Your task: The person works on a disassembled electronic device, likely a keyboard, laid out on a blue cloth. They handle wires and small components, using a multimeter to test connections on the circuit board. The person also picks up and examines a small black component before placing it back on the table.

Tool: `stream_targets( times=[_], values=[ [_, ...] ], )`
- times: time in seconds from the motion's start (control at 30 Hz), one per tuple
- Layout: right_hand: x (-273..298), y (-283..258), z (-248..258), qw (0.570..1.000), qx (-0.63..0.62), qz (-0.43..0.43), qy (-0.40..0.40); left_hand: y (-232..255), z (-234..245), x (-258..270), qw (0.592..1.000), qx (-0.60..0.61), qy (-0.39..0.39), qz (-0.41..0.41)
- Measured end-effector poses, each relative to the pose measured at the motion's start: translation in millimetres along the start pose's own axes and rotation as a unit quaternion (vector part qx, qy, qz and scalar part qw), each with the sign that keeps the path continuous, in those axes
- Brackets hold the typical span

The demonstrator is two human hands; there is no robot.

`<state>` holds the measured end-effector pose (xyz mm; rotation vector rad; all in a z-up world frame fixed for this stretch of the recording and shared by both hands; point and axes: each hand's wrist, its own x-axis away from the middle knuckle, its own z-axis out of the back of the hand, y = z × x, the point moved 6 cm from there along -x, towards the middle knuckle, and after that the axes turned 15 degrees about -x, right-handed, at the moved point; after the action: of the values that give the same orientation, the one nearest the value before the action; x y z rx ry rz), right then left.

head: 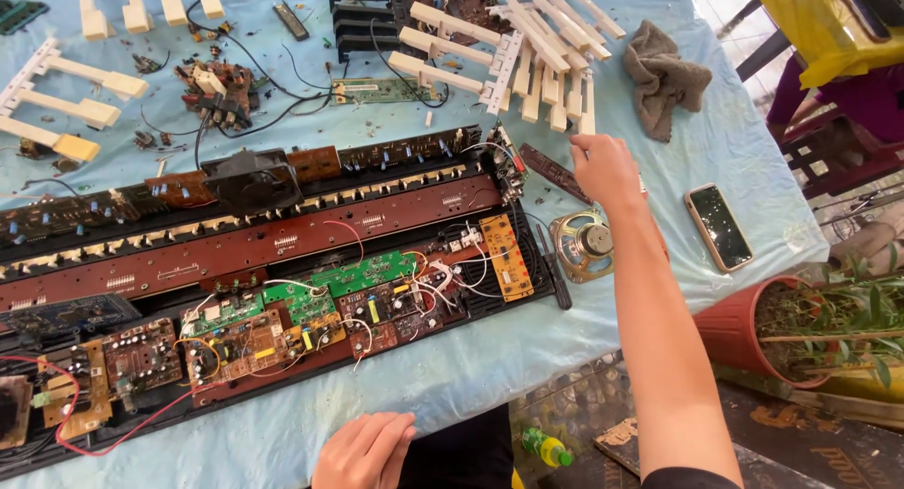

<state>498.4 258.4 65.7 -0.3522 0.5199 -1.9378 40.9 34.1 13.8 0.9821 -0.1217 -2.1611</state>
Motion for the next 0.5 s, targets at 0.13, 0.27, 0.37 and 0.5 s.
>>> stream_targets(
  times=[0.13, 0.27, 0.37, 0.5],
  values=[
    [-14, -4, 8, 1.0, 0.022, -0.004, -0.002, -5, -11, 8, 0.999, -0.017, -0.015, 0.022],
    [-21, -4, 2, 0.997, 0.065, -0.028, -0.041, -3, -12, 8, 0.998, -0.025, -0.034, 0.04],
    [-24, 0, -10, 0.996, 0.062, -0.035, -0.06, -3, -13, 7, 0.997, -0.036, -0.039, 0.052],
    [-26, 16, -19, 0.996, -0.014, -0.052, -0.07, -4, -14, 8, 0.996, -0.047, -0.032, 0.062]
  ],
)
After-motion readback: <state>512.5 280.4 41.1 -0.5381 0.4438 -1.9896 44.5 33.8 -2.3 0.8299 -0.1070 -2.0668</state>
